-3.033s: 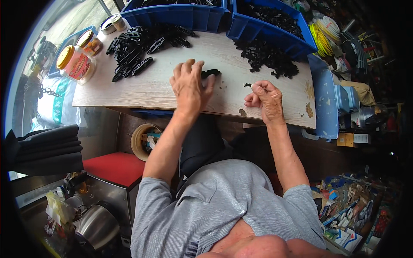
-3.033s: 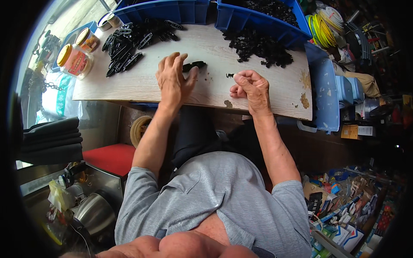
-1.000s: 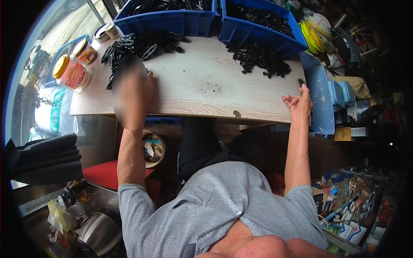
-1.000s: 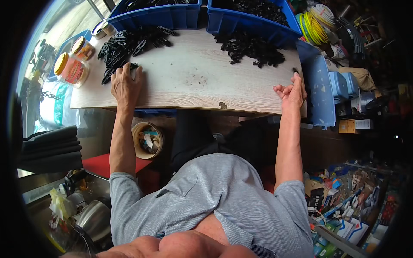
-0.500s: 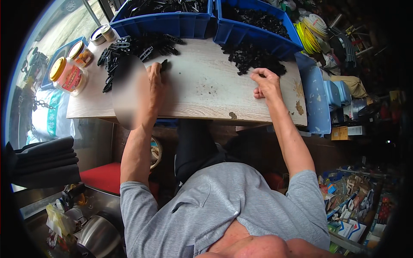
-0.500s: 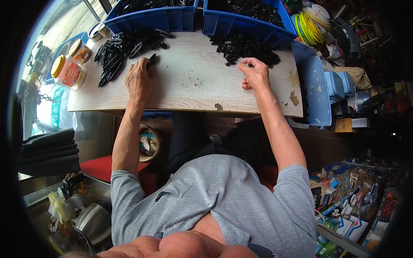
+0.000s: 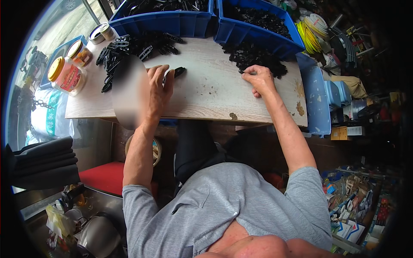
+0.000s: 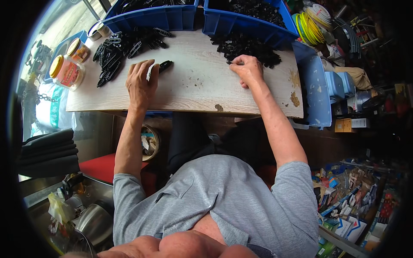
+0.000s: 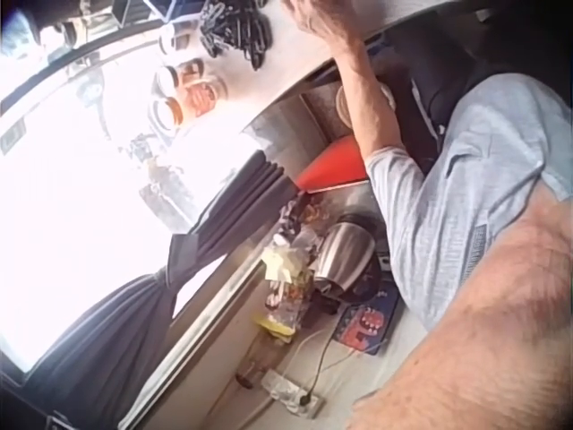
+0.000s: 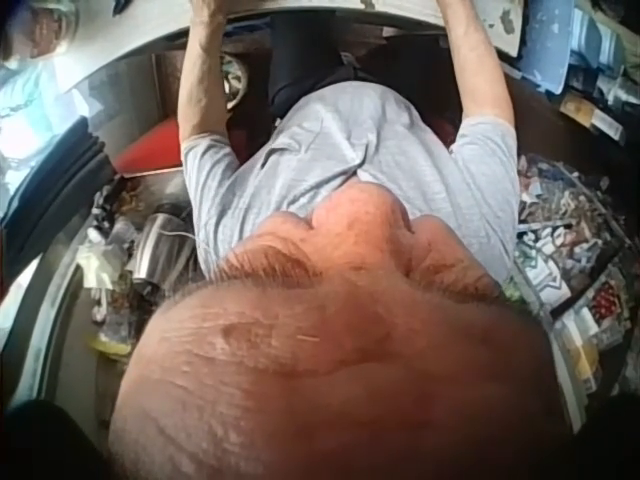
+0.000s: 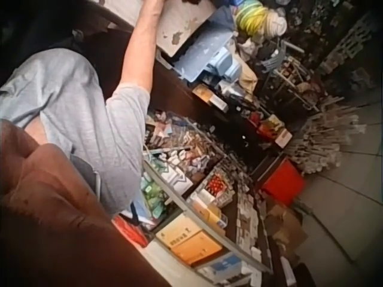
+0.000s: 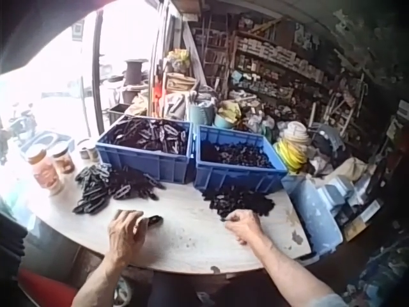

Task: Manually assembling small black plastic components by snapping them together at a workbench.

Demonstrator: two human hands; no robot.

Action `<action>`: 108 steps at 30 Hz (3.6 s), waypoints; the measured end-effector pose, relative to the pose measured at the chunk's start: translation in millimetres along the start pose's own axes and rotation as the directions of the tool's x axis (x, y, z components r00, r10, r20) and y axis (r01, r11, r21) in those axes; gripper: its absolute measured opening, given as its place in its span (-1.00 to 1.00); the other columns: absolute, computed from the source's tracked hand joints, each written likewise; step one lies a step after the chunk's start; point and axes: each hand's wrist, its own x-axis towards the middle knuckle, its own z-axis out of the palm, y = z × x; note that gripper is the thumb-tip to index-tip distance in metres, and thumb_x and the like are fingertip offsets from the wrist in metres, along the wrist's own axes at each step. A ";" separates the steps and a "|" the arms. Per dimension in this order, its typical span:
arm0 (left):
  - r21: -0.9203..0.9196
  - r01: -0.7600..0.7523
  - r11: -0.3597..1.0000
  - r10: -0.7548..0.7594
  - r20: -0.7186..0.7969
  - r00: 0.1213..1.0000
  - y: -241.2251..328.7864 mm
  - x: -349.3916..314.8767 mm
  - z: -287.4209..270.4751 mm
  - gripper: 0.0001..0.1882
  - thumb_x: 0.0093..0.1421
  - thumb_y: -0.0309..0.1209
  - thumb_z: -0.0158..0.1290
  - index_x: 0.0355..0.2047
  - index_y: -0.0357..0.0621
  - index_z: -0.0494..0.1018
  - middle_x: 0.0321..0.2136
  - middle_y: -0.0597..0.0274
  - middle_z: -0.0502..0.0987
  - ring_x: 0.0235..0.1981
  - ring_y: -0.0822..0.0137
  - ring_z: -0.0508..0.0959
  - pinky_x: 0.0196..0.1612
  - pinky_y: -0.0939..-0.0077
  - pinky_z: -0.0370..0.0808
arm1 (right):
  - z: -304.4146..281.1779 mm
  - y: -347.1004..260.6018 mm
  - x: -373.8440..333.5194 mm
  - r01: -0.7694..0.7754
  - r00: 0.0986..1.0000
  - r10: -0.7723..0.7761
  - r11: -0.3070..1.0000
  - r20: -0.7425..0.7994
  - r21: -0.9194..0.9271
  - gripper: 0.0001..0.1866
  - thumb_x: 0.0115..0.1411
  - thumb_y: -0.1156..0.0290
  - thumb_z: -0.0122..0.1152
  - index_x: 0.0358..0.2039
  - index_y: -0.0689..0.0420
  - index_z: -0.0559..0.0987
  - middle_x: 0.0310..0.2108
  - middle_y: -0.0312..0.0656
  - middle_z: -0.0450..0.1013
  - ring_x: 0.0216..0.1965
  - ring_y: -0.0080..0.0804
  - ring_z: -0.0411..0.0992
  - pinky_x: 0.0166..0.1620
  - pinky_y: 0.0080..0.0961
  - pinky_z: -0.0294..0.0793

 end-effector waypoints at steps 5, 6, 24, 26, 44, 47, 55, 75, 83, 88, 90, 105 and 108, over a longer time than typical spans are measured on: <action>-0.635 0.566 0.526 -0.417 0.388 0.822 69.5 -33.5 17.7 -0.79 0.31 -0.44 0.15 -0.10 -0.28 0.58 -0.41 0.23 0.62 -0.38 0.52 0.56 -0.34 0.63 0.51 | -1.8 9.9 2.2 0.012 0.998 -0.015 0.999 0.066 0.048 -0.83 0.14 0.35 0.35 -0.32 0.14 0.58 -0.67 -0.32 0.38 -0.76 -0.61 0.30 -0.74 -0.60 0.30; -0.613 0.592 0.524 -0.401 0.435 0.806 84.7 -34.4 23.2 -0.73 0.31 -0.37 0.16 -0.08 -0.33 0.57 -0.39 0.18 0.64 -0.38 0.47 0.57 -0.28 0.56 0.53 | -1.1 11.8 0.9 0.013 0.996 -0.022 0.995 0.085 0.104 -0.84 0.15 0.37 0.34 -0.35 0.15 0.55 -0.67 -0.32 0.38 -0.76 -0.61 0.31 -0.74 -0.60 0.30; -0.570 0.777 -0.268 -0.273 0.818 0.506 112.5 -19.5 45.4 -0.85 0.30 -0.47 0.06 -0.25 -0.35 0.51 -0.45 0.22 0.55 -0.48 0.46 0.54 -0.36 0.55 0.58 | 28.8 24.9 -60.3 0.063 0.900 -0.324 0.758 0.292 0.649 -0.75 0.18 0.45 0.37 -0.16 0.15 0.52 -0.56 -0.30 0.51 -0.63 -0.59 0.46 -0.58 -0.64 0.48; -0.588 0.759 -0.280 -0.275 0.807 0.523 112.7 -20.9 44.8 -0.85 0.32 -0.46 0.05 -0.23 -0.34 0.51 -0.44 0.23 0.55 -0.48 0.46 0.54 -0.34 0.54 0.60 | 30.6 25.1 -61.5 0.070 0.898 -0.335 0.750 0.285 0.658 -0.76 0.18 0.44 0.37 -0.17 0.14 0.52 -0.56 -0.31 0.51 -0.63 -0.59 0.46 -0.58 -0.63 0.48; 0.227 0.242 0.944 -0.295 0.246 0.923 36.0 -13.3 4.4 -0.74 0.16 -0.23 0.22 -0.21 -0.06 0.52 -0.34 0.08 0.56 -0.24 0.08 0.54 -0.28 0.22 0.53 | 35.8 25.3 -65.1 0.047 0.942 -0.284 0.639 0.179 0.768 -0.86 0.18 0.38 0.32 -0.28 0.09 0.56 -0.72 -0.33 0.39 -0.63 -0.51 0.49 -0.54 -0.50 0.58; 0.175 0.133 0.976 -0.176 0.259 0.950 38.4 -23.9 6.2 -0.74 0.16 -0.28 0.21 -0.17 -0.04 0.51 -0.32 0.11 0.57 -0.24 0.07 0.54 -0.20 0.22 0.50 | 35.0 22.7 -66.8 0.037 0.945 -0.274 0.627 0.176 0.778 -0.86 0.18 0.37 0.32 -0.28 0.09 0.56 -0.72 -0.33 0.39 -0.61 -0.50 0.50 -0.52 -0.49 0.59; 0.029 0.047 0.998 -0.052 0.175 0.983 44.3 -32.3 6.5 -0.68 0.10 -0.50 0.16 -0.10 -0.12 0.47 -0.26 0.15 0.56 -0.17 0.01 0.52 -0.12 0.15 0.50 | 37.2 23.5 -66.3 0.041 0.951 -0.264 0.615 0.158 0.787 -0.85 0.19 0.35 0.29 -0.27 0.10 0.57 -0.70 -0.31 0.41 -0.53 -0.43 0.55 -0.43 -0.43 0.66; -0.591 0.806 0.035 -0.229 0.780 0.582 111.4 -30.2 18.8 -0.71 0.23 -0.43 0.22 -0.07 -0.30 0.53 -0.38 0.25 0.63 -0.42 0.52 0.61 -0.41 0.63 0.60 | 36.7 22.3 -66.7 -0.088 0.864 -0.386 0.518 0.325 0.851 -0.87 0.20 0.53 0.28 -0.22 0.13 0.58 -0.42 -0.37 0.54 -0.39 -0.61 0.54 -0.24 -0.58 0.60; -0.575 0.815 -0.072 -0.311 0.789 0.530 115.2 -20.1 15.3 -0.76 0.29 -0.33 0.14 -0.26 -0.31 0.55 -0.48 0.27 0.57 -0.50 0.54 0.57 -0.45 0.64 0.58 | 38.1 29.4 -62.5 -0.123 0.856 -0.382 0.504 0.349 0.855 -0.89 0.22 0.52 0.24 -0.23 0.15 0.54 -0.36 -0.29 0.51 -0.37 -0.49 0.54 -0.20 -0.48 0.64; -0.570 0.814 -0.113 -0.344 0.791 0.506 114.0 -24.5 17.6 -0.82 0.26 -0.40 0.15 -0.31 -0.32 0.56 -0.49 0.25 0.57 -0.55 0.52 0.56 -0.46 0.64 0.58 | 35.0 18.5 -67.7 -0.088 0.863 -0.365 0.571 0.349 0.816 -0.83 0.22 0.37 0.28 -0.27 0.14 0.49 -0.53 -0.31 0.46 -0.54 -0.48 0.51 -0.38 -0.42 0.62; -0.608 0.780 -0.145 -0.388 0.760 0.521 111.4 -28.2 18.1 -0.84 0.24 -0.43 0.16 -0.32 -0.31 0.56 -0.50 0.24 0.57 -0.57 0.52 0.55 -0.46 0.63 0.58 | 37.1 7.5 -75.5 -0.059 0.896 -0.305 0.636 0.321 0.769 -0.74 0.22 0.22 0.28 -0.30 0.14 0.48 -0.65 -0.34 0.37 -0.65 -0.52 0.43 -0.53 -0.47 0.54; -0.402 0.345 0.848 -0.347 0.071 0.935 63.5 -27.6 -15.5 -0.74 0.11 -0.49 0.27 -0.18 -0.23 0.54 -0.24 0.14 0.60 -0.29 0.30 0.58 -0.20 0.44 0.55 | 39.7 26.4 -79.2 0.056 0.902 -0.372 0.608 0.221 0.792 -0.61 0.24 0.11 0.20 -0.62 -0.01 0.32 -0.82 -0.38 0.16 -0.73 -0.46 0.39 -0.46 -0.28 0.68; 0.220 0.241 0.945 -0.186 -0.242 0.952 -27.0 -11.9 -41.7 -0.61 0.01 -0.54 0.30 -0.11 -0.11 0.55 -0.15 0.06 0.59 -0.02 0.06 0.52 0.07 0.22 0.43 | 31.7 32.8 -78.6 0.009 0.927 -0.317 0.549 0.198 0.836 -0.63 0.26 0.14 0.16 -0.61 -0.02 0.32 -0.83 -0.36 0.16 -0.70 -0.43 0.43 -0.37 -0.19 0.71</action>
